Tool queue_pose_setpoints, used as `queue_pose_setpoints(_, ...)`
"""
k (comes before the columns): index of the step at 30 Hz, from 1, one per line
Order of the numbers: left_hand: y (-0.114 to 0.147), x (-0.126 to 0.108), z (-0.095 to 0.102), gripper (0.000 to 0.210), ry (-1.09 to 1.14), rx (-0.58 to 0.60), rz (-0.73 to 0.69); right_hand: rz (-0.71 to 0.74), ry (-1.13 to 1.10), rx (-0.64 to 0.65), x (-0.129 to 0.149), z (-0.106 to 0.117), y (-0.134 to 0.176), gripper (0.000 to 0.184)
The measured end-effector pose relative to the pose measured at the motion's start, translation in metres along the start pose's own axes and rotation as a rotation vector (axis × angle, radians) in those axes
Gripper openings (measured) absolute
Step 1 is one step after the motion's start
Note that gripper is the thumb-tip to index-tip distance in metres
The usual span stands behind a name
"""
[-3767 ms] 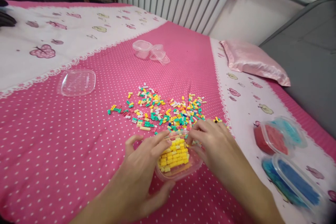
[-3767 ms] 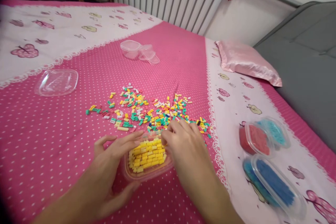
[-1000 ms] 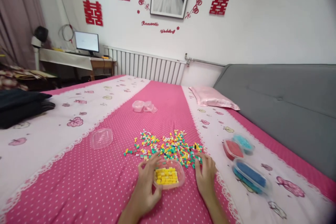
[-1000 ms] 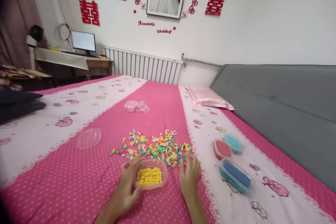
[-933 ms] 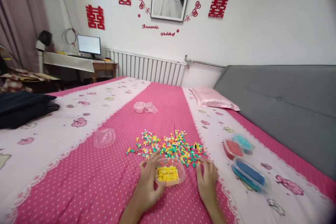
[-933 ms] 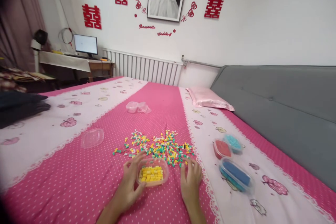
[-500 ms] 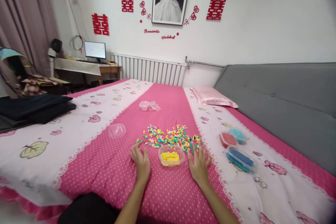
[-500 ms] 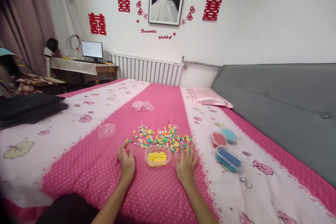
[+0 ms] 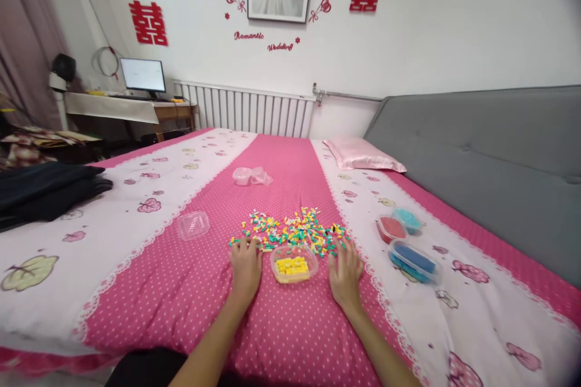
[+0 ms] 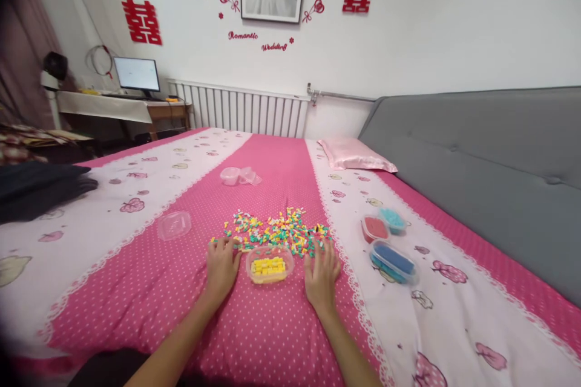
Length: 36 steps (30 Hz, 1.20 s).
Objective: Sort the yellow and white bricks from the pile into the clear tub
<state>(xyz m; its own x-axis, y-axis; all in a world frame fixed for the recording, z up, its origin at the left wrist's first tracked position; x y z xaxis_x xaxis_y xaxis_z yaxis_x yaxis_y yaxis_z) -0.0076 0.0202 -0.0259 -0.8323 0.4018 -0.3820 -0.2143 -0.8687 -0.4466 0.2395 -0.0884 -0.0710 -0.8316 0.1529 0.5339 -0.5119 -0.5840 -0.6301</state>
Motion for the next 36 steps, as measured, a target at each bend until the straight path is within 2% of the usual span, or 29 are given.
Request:
queue_pose_setpoints(2,-0.001,0.000,0.000,0.028,-0.028,0.021,-0.013,-0.039,-0.050,-0.085,-0.003,0.002,-0.020,0.044)
queue_pose_setpoints(5,-0.002,0.000,0.001,0.012,-0.056,0.033,-0.032,-0.079,-0.154,-0.204,-0.002,0.001,-0.077,0.043)
queue_pose_setpoints(8,-0.002,-0.002,0.002,0.012,-0.079,0.026,-0.047,-0.057,-0.311,-0.202,0.003,-0.007,-0.134,0.039)
queue_pose_setpoints(10,-0.003,-0.003,0.003,0.014,-0.096,0.024,-0.054,-0.032,-0.414,-0.139,0.004,-0.015,-0.149,0.038)
queue_pose_setpoints(14,-0.001,-0.008,0.004,0.016,-0.130,0.058,-0.059,-0.050,-0.536,-0.031,0.001,-0.019,-0.129,0.035)
queue_pose_setpoints(18,0.002,-0.008,0.010,0.020,-0.163,0.095,-0.036,-0.043,-0.602,0.129,0.005,-0.005,-0.110,0.027)
queue_pose_setpoints(20,-0.003,-0.009,0.021,0.016,-0.136,0.018,-0.111,-0.006,-0.557,0.176,0.011,0.004,-0.111,0.020)
queue_pose_setpoints(23,-0.025,-0.017,0.040,0.009,-0.105,-0.037,-0.196,0.105,-0.523,0.398,0.026,0.008,-0.111,0.014)
queue_pose_setpoints(25,-0.047,-0.036,0.048,0.009,-0.018,0.060,-0.375,0.152,-0.550,0.505,0.036,0.008,-0.107,0.017)
queue_pose_setpoints(27,-0.066,-0.060,0.047,0.010,0.117,0.320,-0.605,0.172,-0.590,0.572,0.045,0.008,-0.101,0.019)
queue_pose_setpoints(29,-0.078,-0.080,0.041,0.008,0.247,0.526,-0.734,0.167,-0.618,0.616,0.051,0.009,-0.097,0.019)
queue_pose_setpoints(33,-0.078,-0.096,0.026,0.013,0.257,0.469,-0.795,0.157,-0.557,0.672,0.058,0.013,-0.094,0.004)
queue_pose_setpoints(36,-0.071,-0.097,0.020,0.021,0.194,0.447,-0.756,0.200,-0.491,0.686,0.061,0.019,-0.097,0.007)
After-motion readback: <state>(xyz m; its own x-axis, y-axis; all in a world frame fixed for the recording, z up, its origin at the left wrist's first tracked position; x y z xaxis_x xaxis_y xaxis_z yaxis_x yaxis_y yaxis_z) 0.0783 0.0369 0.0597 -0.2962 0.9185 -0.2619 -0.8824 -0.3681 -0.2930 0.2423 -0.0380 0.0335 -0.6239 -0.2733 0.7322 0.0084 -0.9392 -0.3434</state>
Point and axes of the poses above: each hand's wrist, its own y-axis away from the middle knuckle, its own z-axis out of the back of the hand, x = y × z, the point moved 2 cm from there along -y, towards the middle knuckle, and after that the axes turned 2 degrees about y, right-handed, at the moved point
